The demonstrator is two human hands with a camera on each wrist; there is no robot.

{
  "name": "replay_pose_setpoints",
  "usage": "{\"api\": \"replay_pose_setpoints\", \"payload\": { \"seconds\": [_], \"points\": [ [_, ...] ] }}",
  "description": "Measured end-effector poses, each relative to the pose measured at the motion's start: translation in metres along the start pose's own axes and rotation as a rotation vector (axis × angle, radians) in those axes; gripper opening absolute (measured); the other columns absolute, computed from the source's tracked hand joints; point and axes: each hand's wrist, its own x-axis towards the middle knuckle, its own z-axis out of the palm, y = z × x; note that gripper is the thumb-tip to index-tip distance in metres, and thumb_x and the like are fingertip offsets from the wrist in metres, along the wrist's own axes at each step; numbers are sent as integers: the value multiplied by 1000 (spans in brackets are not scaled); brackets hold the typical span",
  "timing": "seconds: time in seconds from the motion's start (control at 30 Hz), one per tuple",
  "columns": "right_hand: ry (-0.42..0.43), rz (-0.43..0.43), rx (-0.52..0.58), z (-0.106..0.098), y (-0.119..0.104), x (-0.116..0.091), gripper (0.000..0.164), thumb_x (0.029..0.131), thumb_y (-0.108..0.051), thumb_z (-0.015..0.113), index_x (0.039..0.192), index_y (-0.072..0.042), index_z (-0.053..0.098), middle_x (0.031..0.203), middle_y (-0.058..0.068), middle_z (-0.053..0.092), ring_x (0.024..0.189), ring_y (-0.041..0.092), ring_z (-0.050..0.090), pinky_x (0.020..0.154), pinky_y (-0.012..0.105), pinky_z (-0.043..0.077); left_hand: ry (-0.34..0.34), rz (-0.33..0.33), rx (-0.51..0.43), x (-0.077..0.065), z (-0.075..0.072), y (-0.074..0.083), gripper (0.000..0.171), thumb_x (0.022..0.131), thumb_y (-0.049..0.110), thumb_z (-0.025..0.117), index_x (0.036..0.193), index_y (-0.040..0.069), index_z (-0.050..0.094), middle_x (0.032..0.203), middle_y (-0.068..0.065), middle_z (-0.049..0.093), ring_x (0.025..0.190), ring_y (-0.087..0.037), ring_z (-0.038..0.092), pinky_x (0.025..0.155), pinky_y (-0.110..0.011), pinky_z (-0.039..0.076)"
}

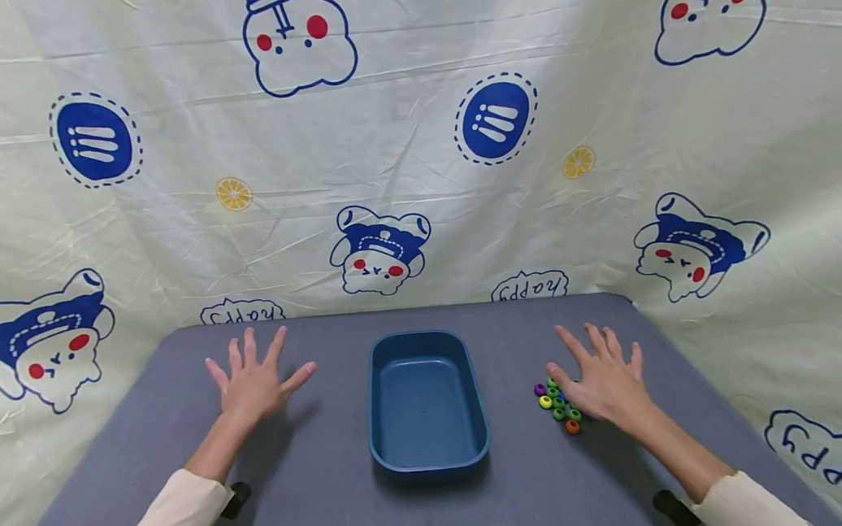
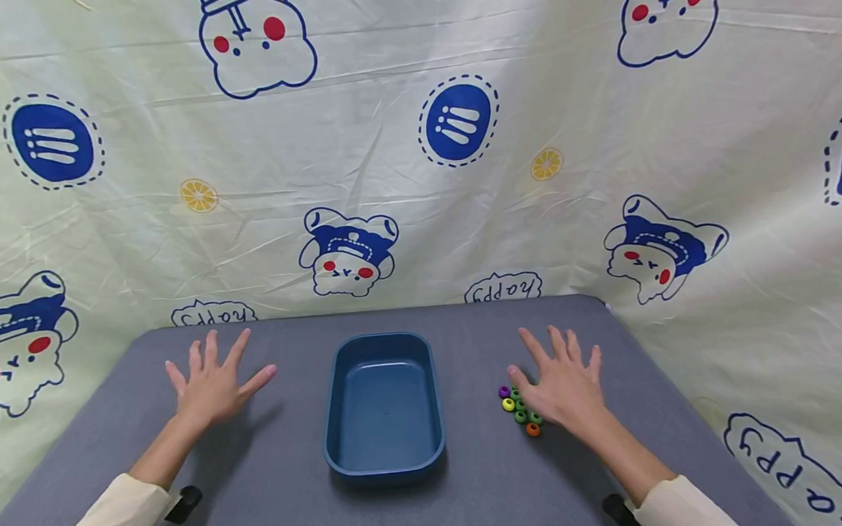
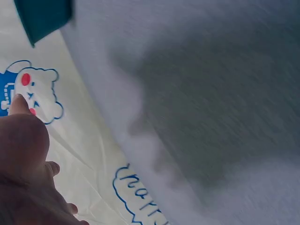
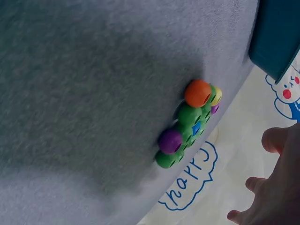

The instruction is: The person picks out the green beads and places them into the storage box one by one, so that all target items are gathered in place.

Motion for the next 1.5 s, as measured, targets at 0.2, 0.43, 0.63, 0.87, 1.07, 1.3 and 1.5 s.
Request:
{"api": "replay_pose_setpoints", "payload": {
  "seconds": [0.2,0.43,0.63,0.87,1.07,1.3,1.5],
  "points": [
    [6,-16,44,2,-6,1,74,100,-56,51,159,-16,31,157,34,27,144,56,20,106,85,9,-54,-4,-99,2,1,19,92,95,68,52,164,20,15,166,-32,-4,150,-58,-5,111,-81,-14],
    [-72,22,150,1,-10,1,74,102,-56,47,160,-16,28,158,35,26,144,56,22,103,86,14,-91,26,-205,4,5,40,88,97,67,48,165,23,11,167,-31,-3,152,-56,-1,114,-81,-3],
    [-119,43,231,-1,-11,1,72,104,-53,45,161,-15,25,158,36,26,143,57,24,101,85,18,-99,70,-284,8,12,55,85,100,61,49,165,22,11,167,-30,3,152,-54,6,116,-79,5],
    [-122,14,277,1,-2,4,73,101,-48,55,157,-7,34,157,33,35,143,57,29,107,81,26,-216,81,-455,6,17,67,86,101,61,48,165,23,5,168,-28,1,152,-55,8,114,-79,14],
    [-170,57,345,-1,7,4,69,100,-43,59,154,-6,38,152,34,41,137,56,42,103,71,41,-304,89,-610,5,21,73,86,100,62,48,165,27,3,171,-18,3,156,-47,3,119,-73,9],
    [-196,100,368,-4,14,2,63,98,-35,65,150,-5,45,144,36,50,129,54,51,97,67,48,-349,78,-743,2,29,78,85,99,57,55,164,28,9,171,-15,9,155,-46,13,119,-71,20],
    [-207,117,394,-5,26,3,62,94,-30,72,146,-4,51,136,33,58,125,51,56,97,65,47,-381,57,-860,-2,30,78,85,98,49,62,164,29,13,168,-25,16,153,-48,20,116,-71,26]
  ]
}}
